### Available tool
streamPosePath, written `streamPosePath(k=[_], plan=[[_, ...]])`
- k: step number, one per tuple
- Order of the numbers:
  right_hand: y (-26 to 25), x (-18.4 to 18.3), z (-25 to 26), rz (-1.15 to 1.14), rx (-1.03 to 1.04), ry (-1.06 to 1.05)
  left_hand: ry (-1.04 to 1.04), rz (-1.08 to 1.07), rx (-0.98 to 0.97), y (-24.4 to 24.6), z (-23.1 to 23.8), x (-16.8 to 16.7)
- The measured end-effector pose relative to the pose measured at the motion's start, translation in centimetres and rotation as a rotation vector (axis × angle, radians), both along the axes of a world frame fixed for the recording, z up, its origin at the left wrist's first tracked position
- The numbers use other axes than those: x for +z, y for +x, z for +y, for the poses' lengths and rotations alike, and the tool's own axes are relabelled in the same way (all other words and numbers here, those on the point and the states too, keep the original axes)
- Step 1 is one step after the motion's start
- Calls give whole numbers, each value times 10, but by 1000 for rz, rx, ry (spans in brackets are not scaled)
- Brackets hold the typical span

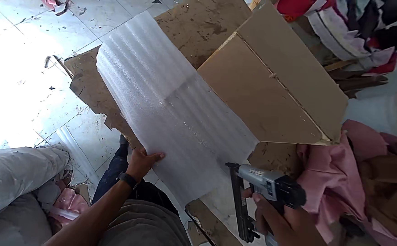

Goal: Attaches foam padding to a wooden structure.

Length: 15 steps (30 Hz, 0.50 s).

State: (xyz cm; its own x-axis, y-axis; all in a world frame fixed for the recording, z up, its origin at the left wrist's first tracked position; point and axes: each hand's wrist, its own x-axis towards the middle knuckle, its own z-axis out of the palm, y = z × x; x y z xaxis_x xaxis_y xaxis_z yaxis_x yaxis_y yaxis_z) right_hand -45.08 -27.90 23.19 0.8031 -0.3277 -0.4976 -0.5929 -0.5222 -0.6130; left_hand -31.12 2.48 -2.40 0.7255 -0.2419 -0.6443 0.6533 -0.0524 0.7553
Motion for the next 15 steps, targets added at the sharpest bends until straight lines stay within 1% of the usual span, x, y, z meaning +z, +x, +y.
streamPosePath(k=[4,6,10,13,15], plan=[[14,-6,-9,66,-22,-32,16,34,-23,5,-4,-3],[21,-2,-12,80,-6,-24,48,41,-40,7,-5,-7],[52,11,8,39,54,-12,105,67,-78,9,-3,-11],[70,3,20,95,78,-40,136,78,-124,11,-3,-12],[79,6,20,120,92,-34,174,81,-172,15,-1,-11]])
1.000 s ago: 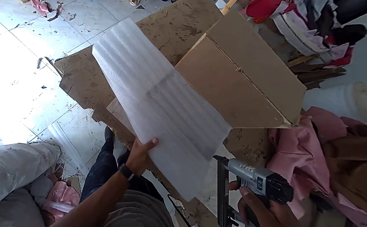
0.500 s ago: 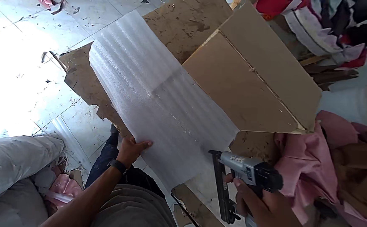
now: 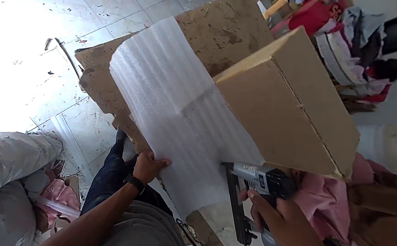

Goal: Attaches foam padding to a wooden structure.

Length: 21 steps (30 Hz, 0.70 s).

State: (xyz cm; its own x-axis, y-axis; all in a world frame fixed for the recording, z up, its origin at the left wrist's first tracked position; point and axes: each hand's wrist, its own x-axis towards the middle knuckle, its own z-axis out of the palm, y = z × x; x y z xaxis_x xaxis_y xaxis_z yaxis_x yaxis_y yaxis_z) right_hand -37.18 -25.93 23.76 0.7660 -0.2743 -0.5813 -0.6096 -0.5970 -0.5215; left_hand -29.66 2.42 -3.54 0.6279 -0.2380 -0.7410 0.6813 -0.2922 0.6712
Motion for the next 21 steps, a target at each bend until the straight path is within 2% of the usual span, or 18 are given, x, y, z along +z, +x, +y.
streamPosePath(k=[5,9,11,15,21], plan=[[32,0,24,-47,24,0,26,42,-62,-1,4,-2],[56,2,29,0,67,7,13,66,-103,9,8,1],[69,8,39,1,74,31,-11,98,-116,10,9,3],[98,-5,53,-16,77,-13,-69,144,-123,14,10,3],[134,2,76,-19,118,33,-83,201,-171,22,13,1]])
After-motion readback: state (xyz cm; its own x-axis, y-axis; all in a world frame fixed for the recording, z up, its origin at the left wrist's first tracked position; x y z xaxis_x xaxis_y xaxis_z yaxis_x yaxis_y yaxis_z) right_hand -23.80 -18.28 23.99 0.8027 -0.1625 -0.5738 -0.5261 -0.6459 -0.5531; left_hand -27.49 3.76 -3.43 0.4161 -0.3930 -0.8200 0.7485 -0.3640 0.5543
